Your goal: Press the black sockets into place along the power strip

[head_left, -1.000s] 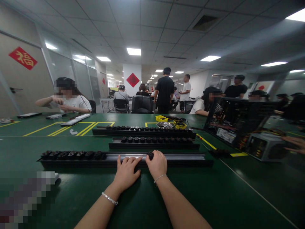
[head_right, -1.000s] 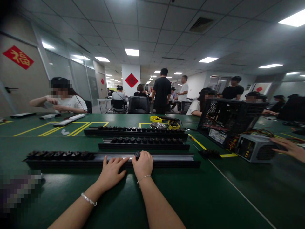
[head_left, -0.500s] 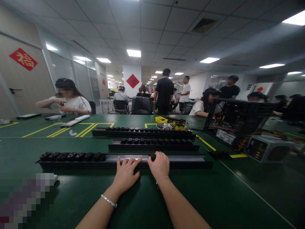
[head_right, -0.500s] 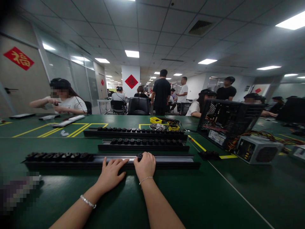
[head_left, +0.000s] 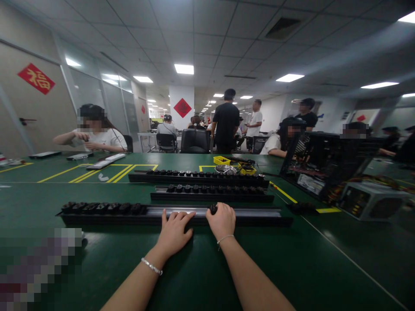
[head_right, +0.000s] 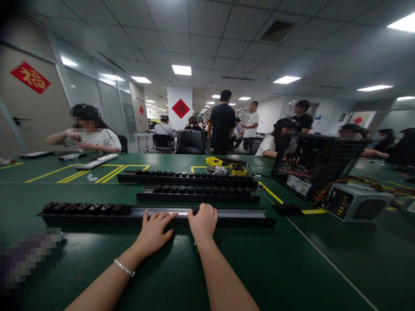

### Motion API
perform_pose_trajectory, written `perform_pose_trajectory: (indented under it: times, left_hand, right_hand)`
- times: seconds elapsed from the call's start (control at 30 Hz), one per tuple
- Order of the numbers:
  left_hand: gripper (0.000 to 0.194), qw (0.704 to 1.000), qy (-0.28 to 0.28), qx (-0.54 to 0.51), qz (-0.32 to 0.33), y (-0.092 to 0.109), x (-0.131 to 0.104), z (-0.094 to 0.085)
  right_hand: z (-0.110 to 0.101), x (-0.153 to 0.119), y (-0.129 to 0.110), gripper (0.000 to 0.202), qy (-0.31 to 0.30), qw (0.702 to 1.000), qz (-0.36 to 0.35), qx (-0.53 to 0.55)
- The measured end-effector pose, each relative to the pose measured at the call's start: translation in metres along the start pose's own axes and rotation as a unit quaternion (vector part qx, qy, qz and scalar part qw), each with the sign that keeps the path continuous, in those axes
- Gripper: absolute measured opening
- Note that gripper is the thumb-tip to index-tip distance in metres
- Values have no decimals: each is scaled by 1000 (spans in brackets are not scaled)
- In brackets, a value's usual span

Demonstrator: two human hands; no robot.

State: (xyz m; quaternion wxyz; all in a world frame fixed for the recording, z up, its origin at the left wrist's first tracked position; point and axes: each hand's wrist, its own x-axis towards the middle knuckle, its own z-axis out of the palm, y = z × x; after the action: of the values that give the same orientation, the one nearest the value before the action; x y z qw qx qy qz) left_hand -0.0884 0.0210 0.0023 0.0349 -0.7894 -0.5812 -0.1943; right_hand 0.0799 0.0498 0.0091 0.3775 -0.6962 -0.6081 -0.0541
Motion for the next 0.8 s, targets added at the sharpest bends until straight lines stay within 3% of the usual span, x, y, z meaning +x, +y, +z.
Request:
perform_pose_trajectory:
  times: [0.8]
  left_hand:
    - [47,1000,-6,3,-4,1,0,-3]
  right_hand:
    - [0,9,18,14,3,1000,14,-9]
